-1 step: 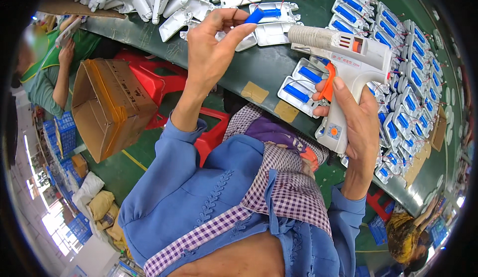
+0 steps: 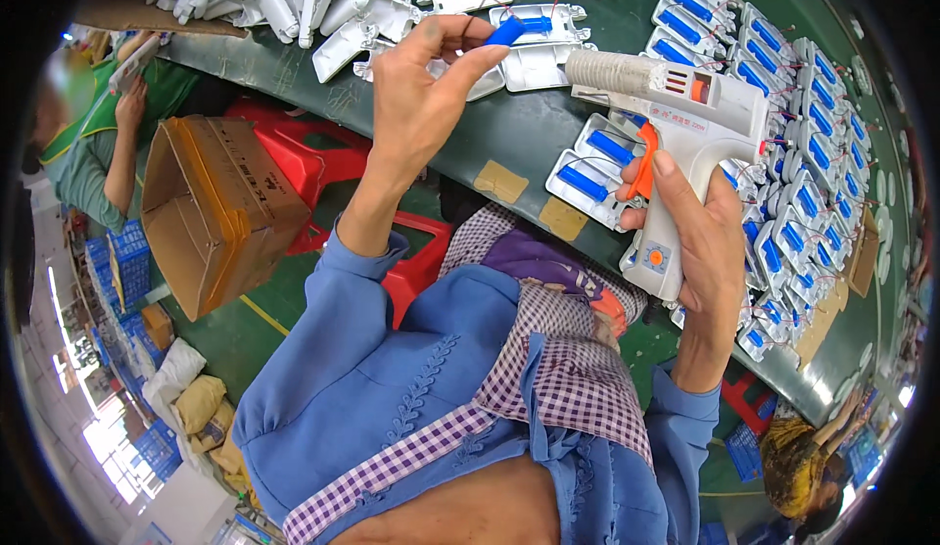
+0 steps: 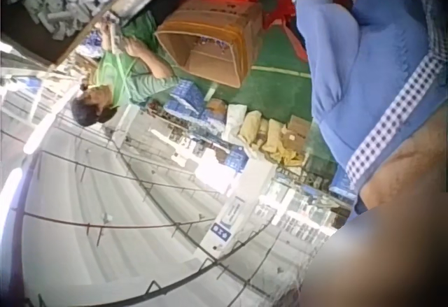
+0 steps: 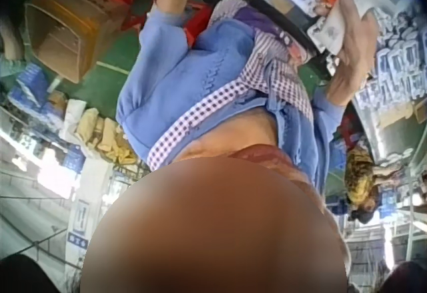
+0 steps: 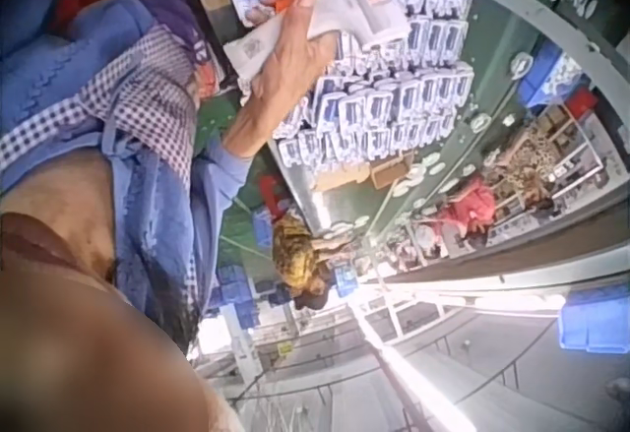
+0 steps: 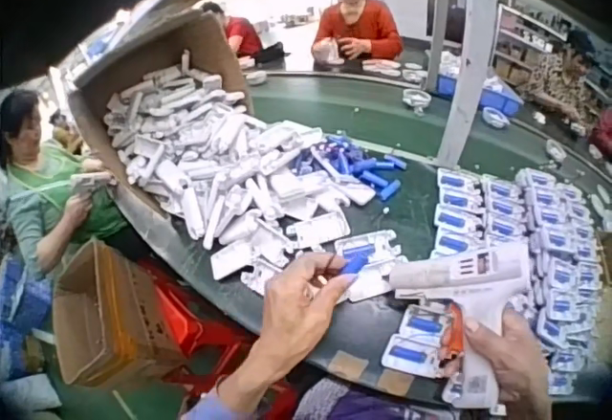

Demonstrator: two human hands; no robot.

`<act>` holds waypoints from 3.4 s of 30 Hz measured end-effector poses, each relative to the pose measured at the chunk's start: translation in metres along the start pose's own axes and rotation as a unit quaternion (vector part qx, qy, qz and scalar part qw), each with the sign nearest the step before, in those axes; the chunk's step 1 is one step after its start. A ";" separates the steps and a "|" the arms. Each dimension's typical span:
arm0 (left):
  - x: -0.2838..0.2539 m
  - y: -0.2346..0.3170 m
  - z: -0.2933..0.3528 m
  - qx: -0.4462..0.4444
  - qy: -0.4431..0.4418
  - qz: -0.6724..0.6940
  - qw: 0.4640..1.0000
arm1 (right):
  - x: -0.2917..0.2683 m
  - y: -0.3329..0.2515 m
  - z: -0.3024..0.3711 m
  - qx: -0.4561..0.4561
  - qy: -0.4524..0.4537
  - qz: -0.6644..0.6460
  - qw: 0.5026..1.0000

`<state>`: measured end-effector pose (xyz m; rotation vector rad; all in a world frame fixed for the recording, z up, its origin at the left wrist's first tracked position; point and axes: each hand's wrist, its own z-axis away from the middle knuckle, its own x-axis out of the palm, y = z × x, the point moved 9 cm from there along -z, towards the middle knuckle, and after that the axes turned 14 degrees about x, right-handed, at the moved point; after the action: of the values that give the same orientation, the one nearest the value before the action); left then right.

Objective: Assembling small electronic components using a glue gun on an assembly line.

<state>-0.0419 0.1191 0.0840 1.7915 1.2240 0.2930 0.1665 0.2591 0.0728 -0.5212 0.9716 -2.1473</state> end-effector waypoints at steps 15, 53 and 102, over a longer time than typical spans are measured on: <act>0.046 0.002 -0.014 0.154 -0.108 -0.209 0.960 | -0.006 0.002 0.004 -0.018 -0.013 0.008 1.000; 0.069 -0.023 -0.009 0.084 -0.208 -0.212 0.951 | 0.001 -0.005 0.027 -0.040 -0.068 -0.082 0.993; -0.096 0.142 -0.557 0.262 0.046 -0.519 0.813 | -0.004 -0.015 0.038 0.053 0.011 -0.255 0.965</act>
<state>-0.3507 0.3325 0.5295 1.2382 2.3025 -0.6582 0.1856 0.2507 0.1079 -0.7608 0.7862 -2.6480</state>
